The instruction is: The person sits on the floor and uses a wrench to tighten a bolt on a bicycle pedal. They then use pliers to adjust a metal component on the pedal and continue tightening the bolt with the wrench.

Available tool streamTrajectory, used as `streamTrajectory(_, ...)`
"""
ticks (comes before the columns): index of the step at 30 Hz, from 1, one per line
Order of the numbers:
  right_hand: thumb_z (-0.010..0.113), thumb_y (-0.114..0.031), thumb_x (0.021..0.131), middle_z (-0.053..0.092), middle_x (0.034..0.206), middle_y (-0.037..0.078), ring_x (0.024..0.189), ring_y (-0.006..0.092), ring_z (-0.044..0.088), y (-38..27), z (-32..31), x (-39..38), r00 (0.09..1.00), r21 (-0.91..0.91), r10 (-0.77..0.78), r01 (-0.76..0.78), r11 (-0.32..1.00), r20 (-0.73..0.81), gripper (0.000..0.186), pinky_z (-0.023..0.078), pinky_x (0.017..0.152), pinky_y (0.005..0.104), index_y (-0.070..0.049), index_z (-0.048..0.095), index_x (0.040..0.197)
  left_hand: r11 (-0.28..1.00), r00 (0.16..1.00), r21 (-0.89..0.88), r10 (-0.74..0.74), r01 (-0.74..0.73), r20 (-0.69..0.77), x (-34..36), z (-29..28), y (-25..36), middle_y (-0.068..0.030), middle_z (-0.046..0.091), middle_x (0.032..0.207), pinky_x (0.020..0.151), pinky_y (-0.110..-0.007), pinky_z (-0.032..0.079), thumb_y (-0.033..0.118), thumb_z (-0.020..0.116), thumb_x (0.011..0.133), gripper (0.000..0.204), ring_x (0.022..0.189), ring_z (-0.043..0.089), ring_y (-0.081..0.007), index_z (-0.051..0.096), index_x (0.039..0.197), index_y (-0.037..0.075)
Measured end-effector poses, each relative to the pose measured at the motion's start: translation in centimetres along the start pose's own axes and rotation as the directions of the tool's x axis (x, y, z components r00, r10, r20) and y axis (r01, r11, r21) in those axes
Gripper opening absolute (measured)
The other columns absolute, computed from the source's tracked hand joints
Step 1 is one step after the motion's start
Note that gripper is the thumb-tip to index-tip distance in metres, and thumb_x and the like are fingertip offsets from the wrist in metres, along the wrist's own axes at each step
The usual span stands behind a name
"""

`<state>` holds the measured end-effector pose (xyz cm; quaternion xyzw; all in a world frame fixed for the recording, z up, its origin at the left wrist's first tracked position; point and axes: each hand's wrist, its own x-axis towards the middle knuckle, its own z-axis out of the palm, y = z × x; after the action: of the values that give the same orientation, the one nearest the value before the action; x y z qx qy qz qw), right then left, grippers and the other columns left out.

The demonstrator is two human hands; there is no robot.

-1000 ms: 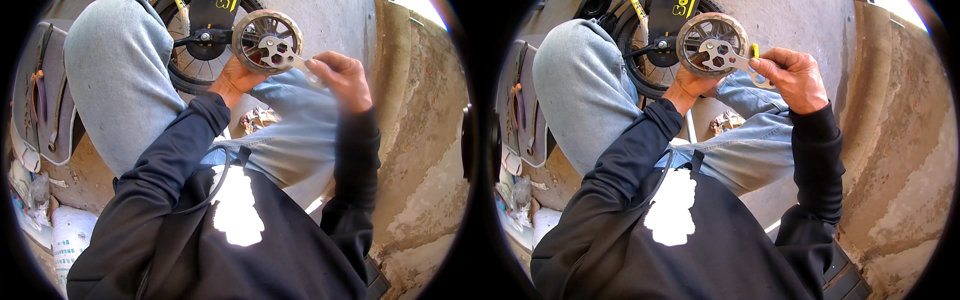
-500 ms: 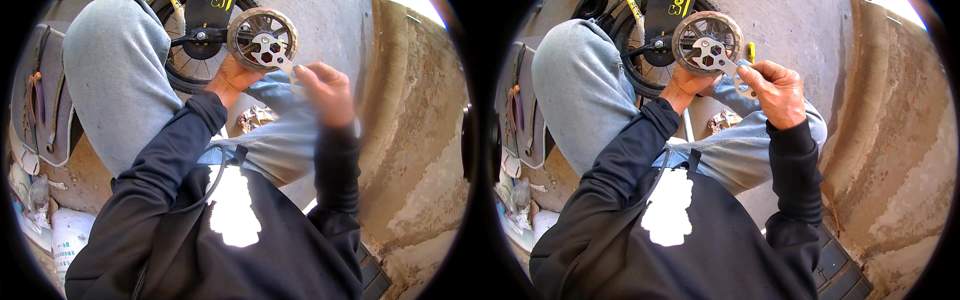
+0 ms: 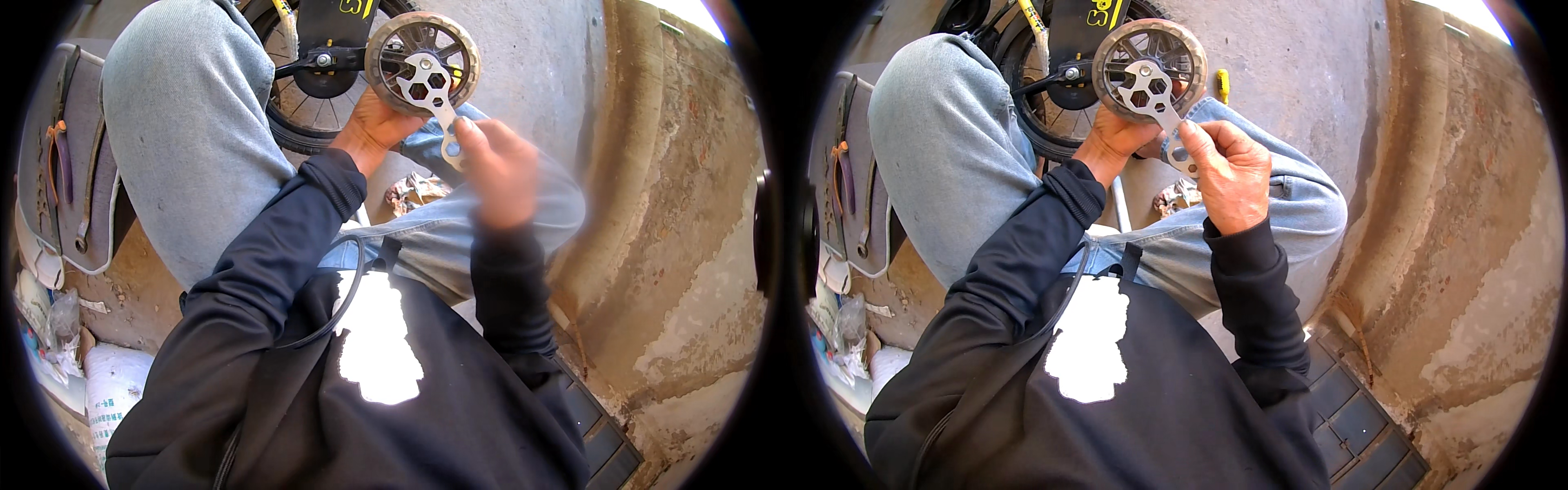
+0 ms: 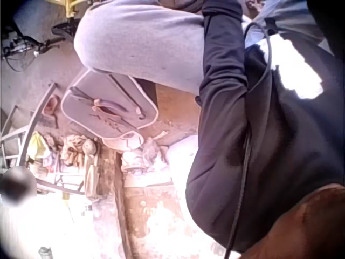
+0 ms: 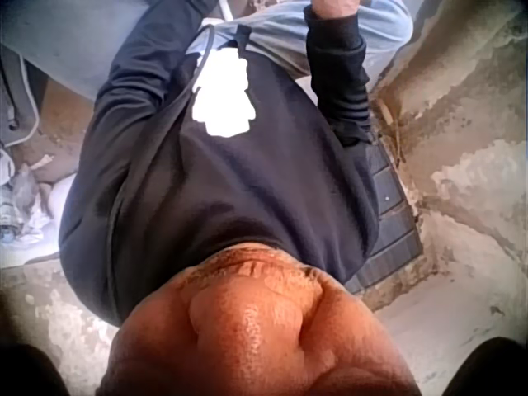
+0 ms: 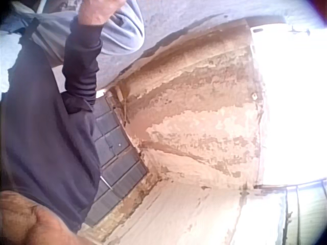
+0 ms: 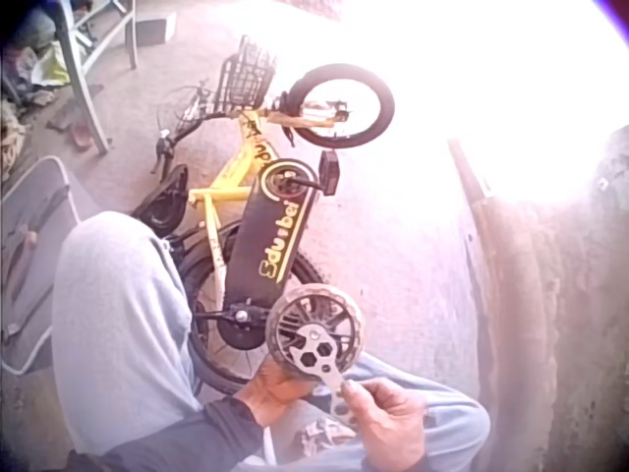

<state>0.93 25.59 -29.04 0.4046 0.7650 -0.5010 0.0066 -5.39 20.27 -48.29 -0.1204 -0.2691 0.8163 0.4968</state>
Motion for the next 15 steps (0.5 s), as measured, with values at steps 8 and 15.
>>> streamTrajectory(8, 0.065, -0.016, 0.087, 0.056, 0.064, -0.003, 0.056, 0.0021, 0.045, 0.8, 1.6, -0.9, 0.994, 0.05, 0.099, -0.097, 0.994, -0.044, 0.018, 0.036, 0.05, 0.0184, -0.001, 0.064, 0.078, 0.999, 1.0, 0.028, 0.022, -0.022, 0.01, 0.2, 0.5, -0.2, -0.0117, 0.059, 0.117, 0.097, -0.043, 0.043, 0.029, 0.052, 0.089, 0.036, 0.109, 0.055, -0.0265, 0.055, 0.117, 0.006)
streamTrajectory(15, 0.065, -0.015, 0.087, 0.058, 0.064, -0.002, 0.057, 0.0031, 0.047, 0.9, 0.9, -0.3, 0.999, -0.031, -0.044, 0.043, 0.999, -0.02, 0.017, 0.039, 0.052, 0.0197, 0.001, 0.064, 0.08, 0.995, 1.0, -0.1, -0.007, 0.006, -0.004, 0.5, 2.6, -1.1, -0.0169, 0.063, 0.109, 0.103, -0.058, 0.035, 0.032, 0.053, 0.087, 0.038, 0.097, 0.062, -0.0311, 0.058, 0.115, 0.006)
